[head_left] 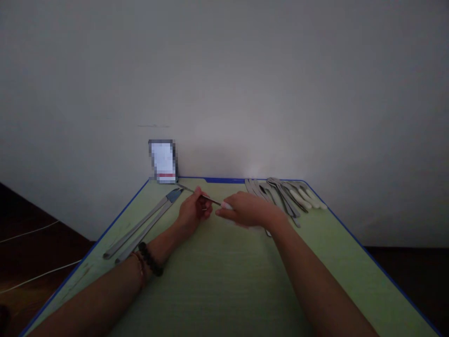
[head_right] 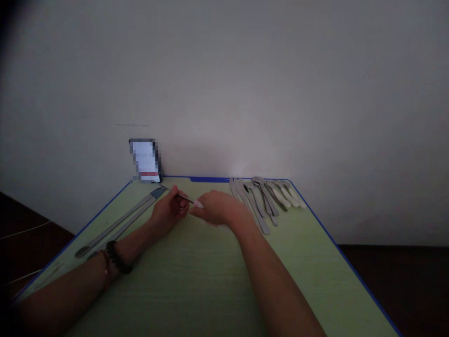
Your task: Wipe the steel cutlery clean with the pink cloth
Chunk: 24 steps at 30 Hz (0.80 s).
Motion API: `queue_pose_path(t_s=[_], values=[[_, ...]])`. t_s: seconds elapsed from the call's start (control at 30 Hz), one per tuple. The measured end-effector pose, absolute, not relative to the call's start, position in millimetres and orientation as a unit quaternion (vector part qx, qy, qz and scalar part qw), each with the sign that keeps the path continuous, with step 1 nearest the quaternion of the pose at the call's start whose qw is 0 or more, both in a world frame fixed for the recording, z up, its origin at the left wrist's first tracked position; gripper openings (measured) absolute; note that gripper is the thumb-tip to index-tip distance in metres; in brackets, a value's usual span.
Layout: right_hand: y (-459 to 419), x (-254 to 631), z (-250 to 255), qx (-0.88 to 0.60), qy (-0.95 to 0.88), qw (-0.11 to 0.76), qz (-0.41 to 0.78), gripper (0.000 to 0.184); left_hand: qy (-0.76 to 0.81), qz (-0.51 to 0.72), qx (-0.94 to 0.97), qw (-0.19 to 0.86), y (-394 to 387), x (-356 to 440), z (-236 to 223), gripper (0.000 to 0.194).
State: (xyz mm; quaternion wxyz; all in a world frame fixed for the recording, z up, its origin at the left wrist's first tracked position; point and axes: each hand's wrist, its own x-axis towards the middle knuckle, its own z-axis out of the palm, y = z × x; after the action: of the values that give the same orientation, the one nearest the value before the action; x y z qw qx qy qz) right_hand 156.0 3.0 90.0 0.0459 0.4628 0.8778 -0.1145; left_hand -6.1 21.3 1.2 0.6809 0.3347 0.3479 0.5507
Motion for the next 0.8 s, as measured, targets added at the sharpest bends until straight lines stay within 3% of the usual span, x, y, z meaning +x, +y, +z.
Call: queue_pose_path(t_s=[0.43,0.6,0.7,0.8], values=[[-12,146,98,0.456,0.883,0.046,-0.099,0.034,0.322,0.581,0.294,0.688,19,-6,13,0.029],[-13,153,114,0.454,0.869,0.033,-0.195,0.031,0.333,0.595,0.296,0.669,22,-8,13,0.023],[-13,166,128,0.455,0.847,-0.03,-0.272,0.035,0.338,0.605,0.305,0.653,23,-9,14,0.025],[-9,179,130,0.484,0.806,-0.153,-0.303,0.036,0.348,0.589,0.336,0.647,20,-6,10,0.029]])
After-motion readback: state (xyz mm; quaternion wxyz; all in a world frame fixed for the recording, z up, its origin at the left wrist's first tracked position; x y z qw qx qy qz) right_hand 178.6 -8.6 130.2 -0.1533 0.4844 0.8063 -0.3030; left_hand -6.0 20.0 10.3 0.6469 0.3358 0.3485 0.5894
